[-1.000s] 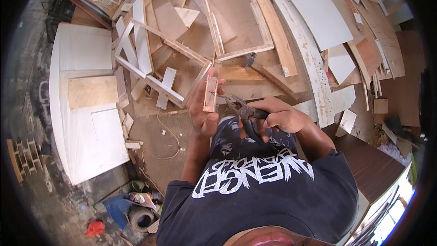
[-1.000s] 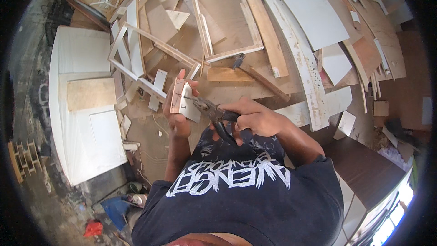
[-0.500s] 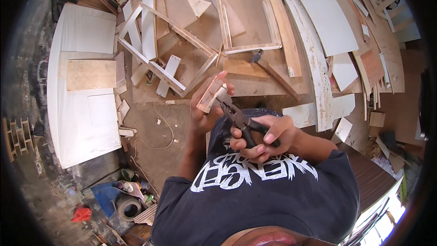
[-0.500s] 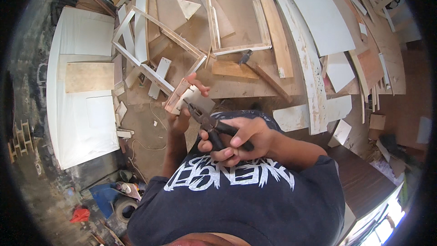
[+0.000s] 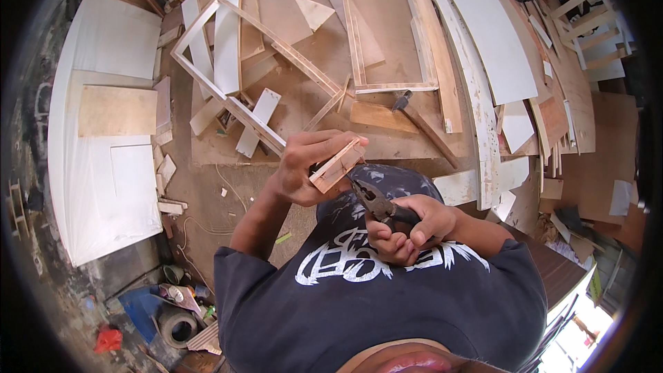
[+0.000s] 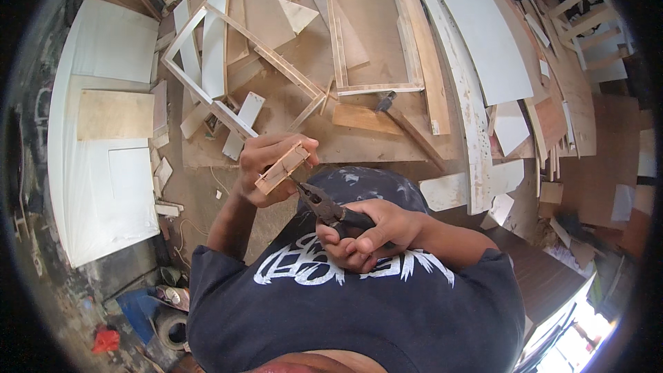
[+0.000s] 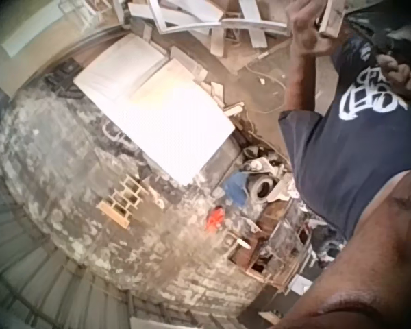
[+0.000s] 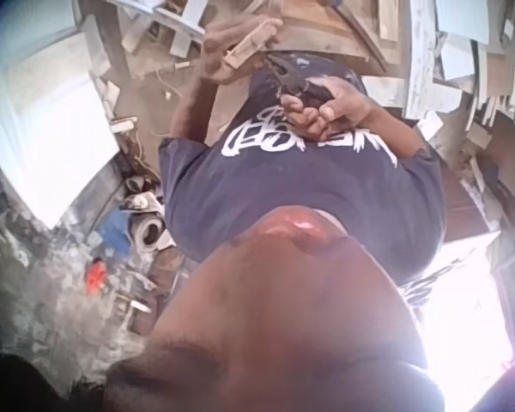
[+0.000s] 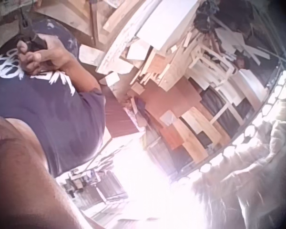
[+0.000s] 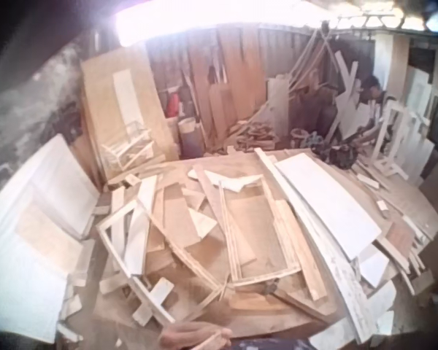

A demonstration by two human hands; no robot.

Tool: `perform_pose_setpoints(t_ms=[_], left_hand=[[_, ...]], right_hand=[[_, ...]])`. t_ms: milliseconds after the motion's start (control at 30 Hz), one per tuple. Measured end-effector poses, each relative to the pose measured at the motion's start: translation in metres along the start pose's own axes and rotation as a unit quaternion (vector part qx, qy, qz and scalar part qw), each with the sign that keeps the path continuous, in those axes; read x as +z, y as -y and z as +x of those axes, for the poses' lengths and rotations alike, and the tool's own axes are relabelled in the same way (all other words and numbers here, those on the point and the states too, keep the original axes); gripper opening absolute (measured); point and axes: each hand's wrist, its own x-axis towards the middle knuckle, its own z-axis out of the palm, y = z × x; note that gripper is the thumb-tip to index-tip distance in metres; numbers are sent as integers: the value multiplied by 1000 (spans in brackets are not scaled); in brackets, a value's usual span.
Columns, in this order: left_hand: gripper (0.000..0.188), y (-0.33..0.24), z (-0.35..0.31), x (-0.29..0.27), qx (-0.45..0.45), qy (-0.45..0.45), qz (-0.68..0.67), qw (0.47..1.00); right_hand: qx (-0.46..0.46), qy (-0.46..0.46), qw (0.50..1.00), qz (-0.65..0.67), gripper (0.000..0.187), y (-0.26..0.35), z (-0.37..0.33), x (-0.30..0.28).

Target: The person hammers nails into wooden boards and uses pliers to pull out a nail while assembling a wooden frame.

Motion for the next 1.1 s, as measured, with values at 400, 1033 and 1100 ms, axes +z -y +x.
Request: perform_pose_setpoints(t_ms=[400,1033,1100], left_hand=[[41,34,13,-50,-22,6,0,1000],[49,112,20,-30,-139,-166,36,976],[60,91,40,-20,-168,-213,-70,960]], right_hand=[[-70,-16,997,-15,46,22,59,1],[-270,-228,884,-305,32,40,24,-1],[-297,-335,788,-423,35,49,27,-8]])
